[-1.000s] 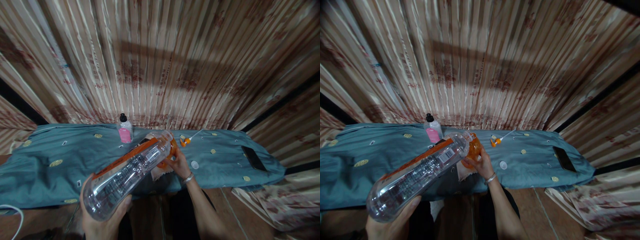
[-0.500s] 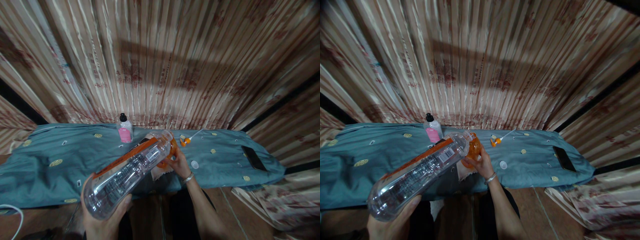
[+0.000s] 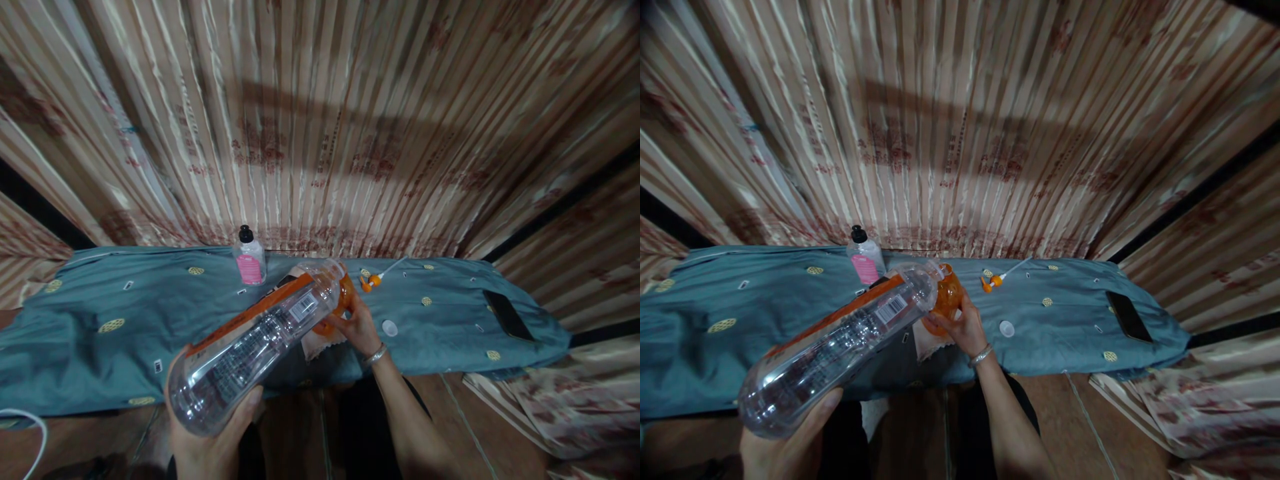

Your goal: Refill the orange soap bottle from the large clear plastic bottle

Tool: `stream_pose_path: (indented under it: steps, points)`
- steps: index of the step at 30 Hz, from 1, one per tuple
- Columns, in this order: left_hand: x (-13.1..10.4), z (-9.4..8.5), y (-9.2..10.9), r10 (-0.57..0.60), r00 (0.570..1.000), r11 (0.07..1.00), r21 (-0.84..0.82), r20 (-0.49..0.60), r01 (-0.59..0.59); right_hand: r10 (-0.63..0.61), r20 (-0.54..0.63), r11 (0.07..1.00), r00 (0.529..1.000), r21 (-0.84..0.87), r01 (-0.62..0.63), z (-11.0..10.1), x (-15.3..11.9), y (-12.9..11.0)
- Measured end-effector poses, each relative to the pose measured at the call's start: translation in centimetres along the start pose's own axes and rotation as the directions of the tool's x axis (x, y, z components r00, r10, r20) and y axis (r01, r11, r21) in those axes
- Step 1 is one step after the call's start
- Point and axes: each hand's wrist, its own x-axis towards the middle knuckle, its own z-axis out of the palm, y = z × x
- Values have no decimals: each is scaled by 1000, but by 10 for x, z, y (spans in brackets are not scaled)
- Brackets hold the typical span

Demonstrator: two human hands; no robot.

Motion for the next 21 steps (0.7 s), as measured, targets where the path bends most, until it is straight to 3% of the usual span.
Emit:
stream_pose_path:
  steps: [4, 11, 16, 21]
  points:
    - [2, 1, 3, -12, 1000, 999, -46, -4, 12, 4, -13, 1000, 1000, -5, -4, 0, 0, 1]
    - [12, -3, -5, -26, 995, 995, -91, 97, 35, 0, 2, 1000, 1000, -5, 0, 0, 1, 0]
    - [9, 2, -5, -41, 994, 987, -148, 99, 55, -4, -1, 1000, 1000, 10, 4, 0, 1, 0]
    - [11, -4, -14, -57, 992, 987, -144, 113, 73, 13, -7, 999, 1000, 42, -13, 1, 0, 1]
